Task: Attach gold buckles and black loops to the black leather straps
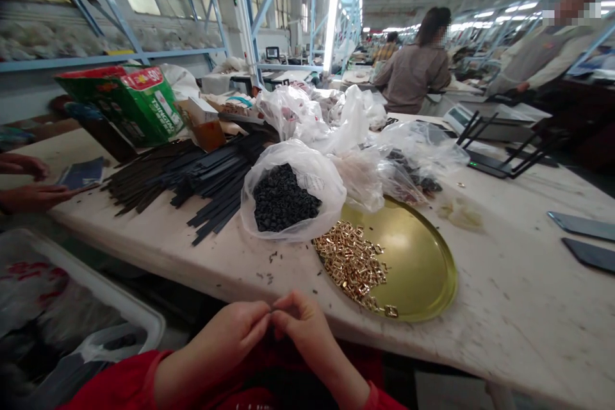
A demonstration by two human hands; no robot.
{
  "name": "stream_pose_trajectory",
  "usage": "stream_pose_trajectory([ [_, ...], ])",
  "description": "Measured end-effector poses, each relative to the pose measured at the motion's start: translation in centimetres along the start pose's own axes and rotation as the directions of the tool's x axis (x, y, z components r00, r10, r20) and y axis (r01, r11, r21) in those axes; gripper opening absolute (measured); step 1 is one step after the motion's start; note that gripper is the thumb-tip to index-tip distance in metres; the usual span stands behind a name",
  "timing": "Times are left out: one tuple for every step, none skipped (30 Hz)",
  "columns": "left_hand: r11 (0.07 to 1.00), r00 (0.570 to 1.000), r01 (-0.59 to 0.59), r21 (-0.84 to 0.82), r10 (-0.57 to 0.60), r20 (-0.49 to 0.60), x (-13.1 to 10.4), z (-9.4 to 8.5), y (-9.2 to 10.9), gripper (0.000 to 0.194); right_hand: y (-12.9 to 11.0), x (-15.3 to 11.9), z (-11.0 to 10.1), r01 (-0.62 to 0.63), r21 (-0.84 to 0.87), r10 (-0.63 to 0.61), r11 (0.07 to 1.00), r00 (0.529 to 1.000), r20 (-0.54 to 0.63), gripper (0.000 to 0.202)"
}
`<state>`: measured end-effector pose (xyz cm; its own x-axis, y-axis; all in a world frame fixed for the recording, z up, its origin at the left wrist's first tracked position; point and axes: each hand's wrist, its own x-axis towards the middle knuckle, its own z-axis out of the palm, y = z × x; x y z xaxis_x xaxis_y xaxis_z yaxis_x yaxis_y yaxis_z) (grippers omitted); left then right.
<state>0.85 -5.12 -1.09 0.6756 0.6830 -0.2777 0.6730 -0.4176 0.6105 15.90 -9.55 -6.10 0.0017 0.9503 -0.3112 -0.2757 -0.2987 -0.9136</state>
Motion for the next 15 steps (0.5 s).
stream_pose_trajectory([
  [1.000, 1.000, 0.011, -0.024, -0.010, 0.014, 0.1, 0.1, 0.1, 0.030, 0.1, -0.2, -0.2, -0.018, 0.005, 0.018, 1.000, 1.000, 0.006, 0.027],
  [0.998, 1.000, 0.020, -0.052, -0.019, 0.024, 0.1, 0.1, 0.2, 0.030, 0.2, -0.4, -0.4, -0.033, 0.014, 0.033, 0.999, 0.999, 0.016, 0.028],
  [0.996, 0.999, 0.027, -0.080, -0.025, 0.032, 0.2, 0.1, 0.3, 0.030, 0.2, -0.5, -0.6, -0.042, 0.022, 0.041, 0.999, 0.999, 0.026, 0.029],
  [0.994, 0.999, 0.031, -0.101, -0.028, 0.036, 0.2, 0.0, 0.5, 0.030, 0.2, -0.6, -0.8, -0.045, 0.027, 0.044, 0.999, 0.998, 0.036, 0.030],
  [0.993, 0.999, 0.036, -0.112, -0.032, 0.035, 0.2, 0.0, 0.6, 0.031, 0.2, -0.8, -0.8, -0.044, 0.027, 0.042, 0.999, 0.998, 0.044, 0.031],
  [0.993, 0.999, 0.039, -0.115, -0.035, 0.037, 0.2, 0.0, 0.7, 0.031, 0.2, -0.9, -0.9, -0.038, 0.019, 0.037, 0.999, 0.998, 0.046, 0.031],
  [0.993, 0.999, 0.043, -0.112, -0.040, 0.034, 0.1, 0.0, 0.8, 0.031, 0.3, -0.9, -0.8, -0.029, 0.004, 0.029, 1.000, 0.999, 0.040, 0.030],
  [0.993, 0.998, 0.050, -0.105, -0.047, 0.028, 0.1, 0.2, 0.8, 0.031, 0.4, -1.0, -0.8, -0.021, -0.018, 0.022, 1.000, 0.999, 0.026, 0.030],
  [0.994, 0.998, 0.058, -0.098, -0.056, 0.019, -0.1, 0.4, 0.8, 0.031, 0.6, -1.0, -0.7, -0.011, -0.045, 0.012, 0.999, 1.000, 0.007, 0.030],
  [0.993, 0.998, 0.066, -0.098, -0.066, 0.010, -0.2, 0.7, 0.7, 0.031, 0.9, -1.0, -0.6, 0.003, -0.074, -0.003, 0.997, 1.000, -0.012, 0.030],
  [0.992, 0.997, 0.075, -0.103, -0.075, 0.001, -0.3, 1.1, 0.6, 0.031, 1.2, -1.0, -0.6, 0.022, -0.107, -0.024, 0.994, 1.000, -0.018, 0.029],
  [0.990, 0.996, 0.085, -0.114, -0.086, -0.007, -0.4, 1.4, 0.4, 0.031, 1.5, -1.1, -0.5, 0.049, -0.143, -0.051, 0.988, 0.999, -0.014, 0.028],
  [0.986, 0.995, 0.100, -0.132, -0.102, -0.009, -0.4, 1.8, 0.2, 0.031, 1.9, -1.2, -0.5, 0.081, -0.184, -0.084, 0.980, 0.996, -0.006, 0.028],
  [0.978, 0.993, 0.114, -0.173, -0.115, 0.006, -0.5, 2.1, 0.0, 0.031, 2.2, -1.3, -0.5, 0.109, -0.227, -0.112, 0.968, 0.994, -0.001, 0.027],
  [0.965, 0.993, 0.121, -0.233, -0.117, 0.031, -0.5, 2.3, -0.2, 0.031, 2.4, -1.4, -0.5, 0.129, -0.272, -0.135, 0.954, 0.991, -0.004, 0.026],
])
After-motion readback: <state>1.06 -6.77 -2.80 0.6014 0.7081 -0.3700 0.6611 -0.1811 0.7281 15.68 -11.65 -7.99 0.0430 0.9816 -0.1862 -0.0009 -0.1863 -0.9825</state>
